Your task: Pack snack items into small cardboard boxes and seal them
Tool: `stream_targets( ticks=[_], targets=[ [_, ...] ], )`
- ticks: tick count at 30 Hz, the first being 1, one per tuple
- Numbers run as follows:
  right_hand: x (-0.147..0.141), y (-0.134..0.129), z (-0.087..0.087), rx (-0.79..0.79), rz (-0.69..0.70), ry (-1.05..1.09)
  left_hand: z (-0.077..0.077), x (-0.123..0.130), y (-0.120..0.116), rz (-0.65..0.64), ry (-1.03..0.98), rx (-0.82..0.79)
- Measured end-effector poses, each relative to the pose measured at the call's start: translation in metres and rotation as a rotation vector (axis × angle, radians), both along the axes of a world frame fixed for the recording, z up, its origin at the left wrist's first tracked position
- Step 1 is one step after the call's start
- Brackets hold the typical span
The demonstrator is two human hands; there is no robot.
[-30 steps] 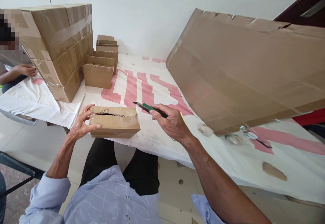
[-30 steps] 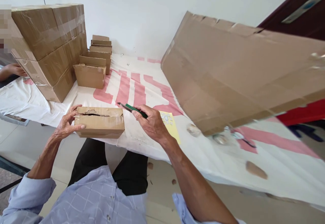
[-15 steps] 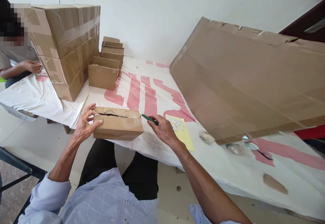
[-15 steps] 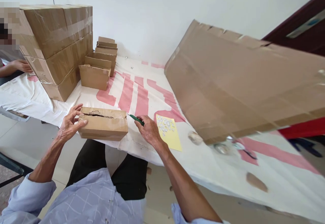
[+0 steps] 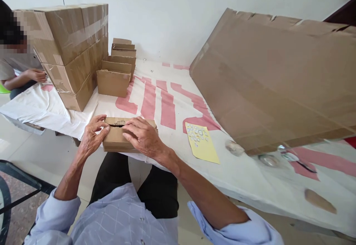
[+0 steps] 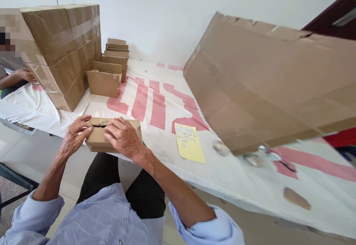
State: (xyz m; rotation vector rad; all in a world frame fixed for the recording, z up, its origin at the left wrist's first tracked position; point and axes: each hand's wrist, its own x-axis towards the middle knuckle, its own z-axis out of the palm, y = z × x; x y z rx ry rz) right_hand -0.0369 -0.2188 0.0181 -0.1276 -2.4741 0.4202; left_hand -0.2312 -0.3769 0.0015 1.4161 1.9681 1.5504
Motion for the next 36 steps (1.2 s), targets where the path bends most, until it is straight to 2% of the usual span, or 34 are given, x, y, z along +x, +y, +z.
stream_targets(
  ticks=[2,8,10,15,18,21,26,28,30,34,36],
  targets=[
    [-0.006,-0.004,-0.003,0.018,0.008,-0.045,0.0,-0.003,0.0,0.0,0.026,0.014],
    [-0.008,-0.01,-0.009,0.034,-0.031,-0.065,-0.011,-0.004,0.002,0.043,-0.069,0.062],
    [-0.008,-0.011,-0.011,0.041,-0.042,-0.051,-0.012,-0.001,0.002,0.071,0.011,0.111],
    [-0.012,-0.012,-0.015,0.043,-0.065,-0.044,-0.004,0.007,0.001,0.124,0.385,0.178],
    [-0.017,-0.013,-0.016,0.038,-0.086,-0.057,-0.001,0.011,-0.001,0.157,0.441,0.181],
    [-0.02,-0.014,-0.016,0.029,-0.098,-0.065,-0.004,0.011,0.001,0.186,0.293,0.212],
    [-0.021,-0.015,-0.017,-0.016,-0.091,-0.07,-0.012,0.004,0.008,0.12,-0.195,0.185],
    [-0.021,-0.015,-0.018,-0.03,-0.097,-0.072,-0.012,0.004,0.009,0.128,-0.229,0.18],
    [-0.021,-0.014,-0.019,-0.039,-0.101,-0.068,-0.011,0.006,0.008,0.157,-0.079,0.211],
    [-0.02,-0.013,-0.018,-0.045,-0.09,-0.061,-0.007,0.013,0.002,0.219,0.42,0.248],
    [-0.019,-0.012,-0.017,-0.045,-0.084,-0.062,-0.004,0.015,0.0,0.211,0.535,0.227]
  ],
)
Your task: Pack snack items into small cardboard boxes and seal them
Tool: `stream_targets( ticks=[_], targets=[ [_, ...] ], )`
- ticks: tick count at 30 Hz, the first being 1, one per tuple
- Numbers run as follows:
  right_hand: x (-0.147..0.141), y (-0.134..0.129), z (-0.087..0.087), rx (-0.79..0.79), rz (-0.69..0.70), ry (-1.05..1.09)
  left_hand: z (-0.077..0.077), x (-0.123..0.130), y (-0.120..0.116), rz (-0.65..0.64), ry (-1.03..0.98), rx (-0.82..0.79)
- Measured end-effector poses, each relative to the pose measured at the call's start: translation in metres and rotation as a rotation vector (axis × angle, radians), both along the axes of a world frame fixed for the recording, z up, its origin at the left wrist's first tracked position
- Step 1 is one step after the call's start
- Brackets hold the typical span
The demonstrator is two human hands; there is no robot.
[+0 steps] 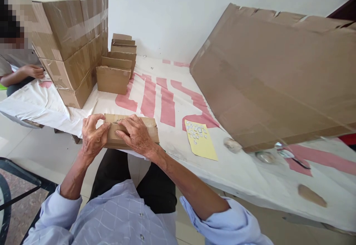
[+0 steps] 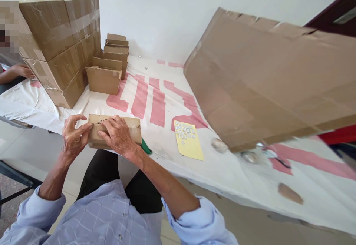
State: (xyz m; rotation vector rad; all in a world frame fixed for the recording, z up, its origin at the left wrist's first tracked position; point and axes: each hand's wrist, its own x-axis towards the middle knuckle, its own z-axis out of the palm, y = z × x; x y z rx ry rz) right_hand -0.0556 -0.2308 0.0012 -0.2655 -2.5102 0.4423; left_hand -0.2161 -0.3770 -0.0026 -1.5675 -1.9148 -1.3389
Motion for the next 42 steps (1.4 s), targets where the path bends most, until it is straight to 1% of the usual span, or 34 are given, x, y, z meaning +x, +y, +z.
stream_targets(
  ticks=[1,3,7,8,10,12,13,15,19,21,23,25,26,28,29,31,33,34,36,38,40,42],
  targets=[
    [0.001,0.0,0.0,-0.001,0.003,0.0,0.001,0.0,-0.001,-0.005,0.008,-0.012],
    [0.002,0.001,0.001,-0.004,0.008,0.007,0.003,0.0,-0.001,-0.027,-0.058,-0.007],
    [0.006,0.002,-0.001,-0.02,0.032,0.053,-0.001,-0.005,-0.007,-0.108,-0.394,0.021],
    [0.007,0.002,-0.002,-0.024,0.035,0.071,-0.004,-0.005,-0.01,-0.123,-0.461,-0.004],
    [0.009,0.002,-0.004,-0.027,0.038,0.101,-0.01,-0.005,-0.016,-0.147,-0.535,-0.095],
    [0.01,0.003,-0.005,-0.02,0.038,0.117,-0.015,-0.003,-0.02,-0.18,-0.539,-0.176],
    [0.011,0.003,-0.006,-0.014,0.039,0.121,-0.017,-0.001,-0.022,-0.201,-0.53,-0.188],
    [0.012,0.003,-0.007,0.003,0.043,0.13,-0.02,0.003,-0.022,-0.233,-0.504,-0.15],
    [0.012,0.002,-0.007,0.022,0.06,0.145,-0.024,0.008,-0.021,-0.253,-0.48,-0.058],
    [0.011,0.0,-0.005,0.016,0.073,0.121,-0.024,0.007,-0.021,-0.272,-0.478,-0.07],
    [0.011,0.001,-0.001,0.008,0.077,0.103,-0.024,0.003,-0.022,-0.282,-0.49,-0.124],
    [0.017,0.01,0.003,0.005,0.049,0.125,-0.023,-0.003,-0.02,-0.277,-0.535,-0.197],
    [0.023,0.019,0.005,0.004,0.009,0.149,-0.022,-0.006,-0.018,-0.276,-0.566,-0.229],
    [0.042,0.044,0.003,-0.013,-0.125,0.199,-0.019,-0.012,-0.013,-0.281,-0.63,-0.261],
    [0.054,0.058,-0.001,-0.035,-0.211,0.21,-0.018,-0.015,-0.009,-0.277,-0.651,-0.265],
    [0.081,0.086,-0.015,-0.113,-0.388,0.163,-0.015,-0.018,-0.001,-0.238,-0.658,-0.258],
    [0.104,0.104,-0.037,-0.202,-0.549,-0.005,-0.012,-0.017,0.006,-0.181,-0.636,-0.241],
    [0.112,0.107,-0.049,-0.241,-0.603,-0.127,-0.011,-0.016,0.008,-0.155,-0.626,-0.23],
    [0.119,0.105,-0.073,-0.292,-0.65,-0.364,-0.009,-0.012,0.012,-0.114,-0.631,-0.203],
    [0.118,0.095,-0.089,-0.288,-0.643,-0.499,-0.008,-0.008,0.013,-0.089,-0.657,-0.182],
    [0.112,0.085,-0.097,-0.245,-0.625,-0.519,-0.007,-0.005,0.014,-0.079,-0.677,-0.173],
    [0.108,0.078,-0.097,-0.218,-0.596,-0.511,-0.006,-0.005,0.015,-0.082,-0.677,-0.173]
  ],
)
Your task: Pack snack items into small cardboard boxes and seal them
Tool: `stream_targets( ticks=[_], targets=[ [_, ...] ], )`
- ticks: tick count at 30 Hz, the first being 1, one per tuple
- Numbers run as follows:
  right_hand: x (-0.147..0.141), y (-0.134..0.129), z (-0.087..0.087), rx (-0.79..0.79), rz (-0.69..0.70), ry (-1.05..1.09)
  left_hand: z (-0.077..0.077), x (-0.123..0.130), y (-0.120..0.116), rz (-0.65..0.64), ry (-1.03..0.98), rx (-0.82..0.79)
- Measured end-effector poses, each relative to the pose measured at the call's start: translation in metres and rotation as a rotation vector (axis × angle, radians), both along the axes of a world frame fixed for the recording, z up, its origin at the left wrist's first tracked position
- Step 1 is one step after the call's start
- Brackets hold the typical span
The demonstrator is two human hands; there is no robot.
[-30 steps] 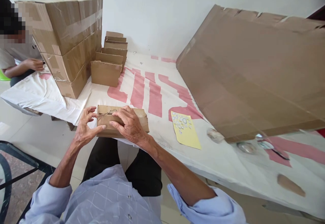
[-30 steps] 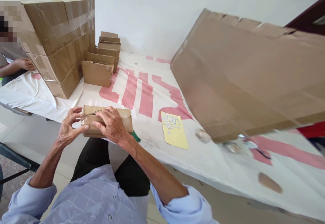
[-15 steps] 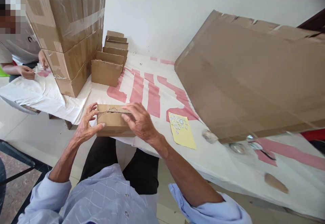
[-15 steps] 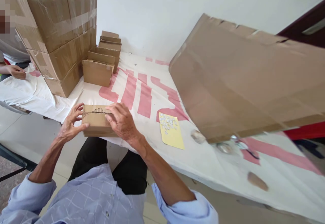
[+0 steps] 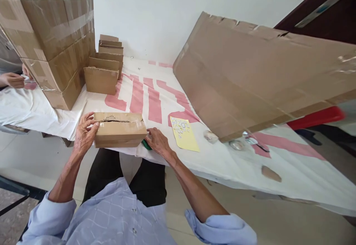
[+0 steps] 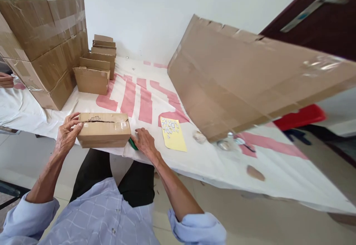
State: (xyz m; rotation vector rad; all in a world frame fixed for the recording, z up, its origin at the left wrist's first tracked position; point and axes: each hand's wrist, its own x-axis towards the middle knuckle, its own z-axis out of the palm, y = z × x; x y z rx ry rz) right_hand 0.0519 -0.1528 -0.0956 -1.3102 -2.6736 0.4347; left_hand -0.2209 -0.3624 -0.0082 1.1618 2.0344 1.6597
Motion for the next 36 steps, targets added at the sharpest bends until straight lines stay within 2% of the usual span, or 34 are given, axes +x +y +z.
stream_targets(
  ticks=[4,6,10,12,13,15,17,20,24,30,36],
  targets=[
    [-0.004,-0.01,0.004,-0.046,0.089,-0.018,-0.001,-0.004,0.004,-0.006,0.002,0.005],
    [-0.004,-0.012,0.003,-0.061,0.083,0.016,-0.004,-0.006,0.006,-0.005,-0.013,0.013],
    [0.001,-0.001,0.011,-0.09,-0.163,0.351,-0.007,-0.007,0.005,0.014,-0.018,0.013],
    [0.006,0.008,0.026,-0.114,-0.246,0.497,-0.007,-0.004,0.002,0.017,-0.011,-0.007],
    [0.009,0.012,0.038,-0.149,-0.236,0.563,-0.006,-0.003,0.001,0.019,-0.002,-0.022],
    [0.011,0.013,0.066,-0.25,-0.125,0.703,-0.004,0.0,-0.001,0.031,0.027,-0.047],
    [0.008,0.008,0.097,-0.317,0.057,0.766,-0.002,0.001,-0.001,0.045,0.045,-0.042],
    [-0.008,-0.006,0.135,-0.289,0.292,0.661,-0.002,0.002,0.003,0.051,0.028,0.011],
    [-0.03,-0.011,0.16,-0.193,0.473,0.512,-0.006,0.001,0.006,0.031,0.001,0.066],
    [-0.043,-0.004,0.179,-0.084,0.538,0.293,-0.009,-0.004,0.005,-0.04,0.01,0.018],
    [-0.055,-0.007,0.197,0.104,0.571,-0.004,-0.013,-0.016,0.011,-0.166,0.109,0.002]
  ],
)
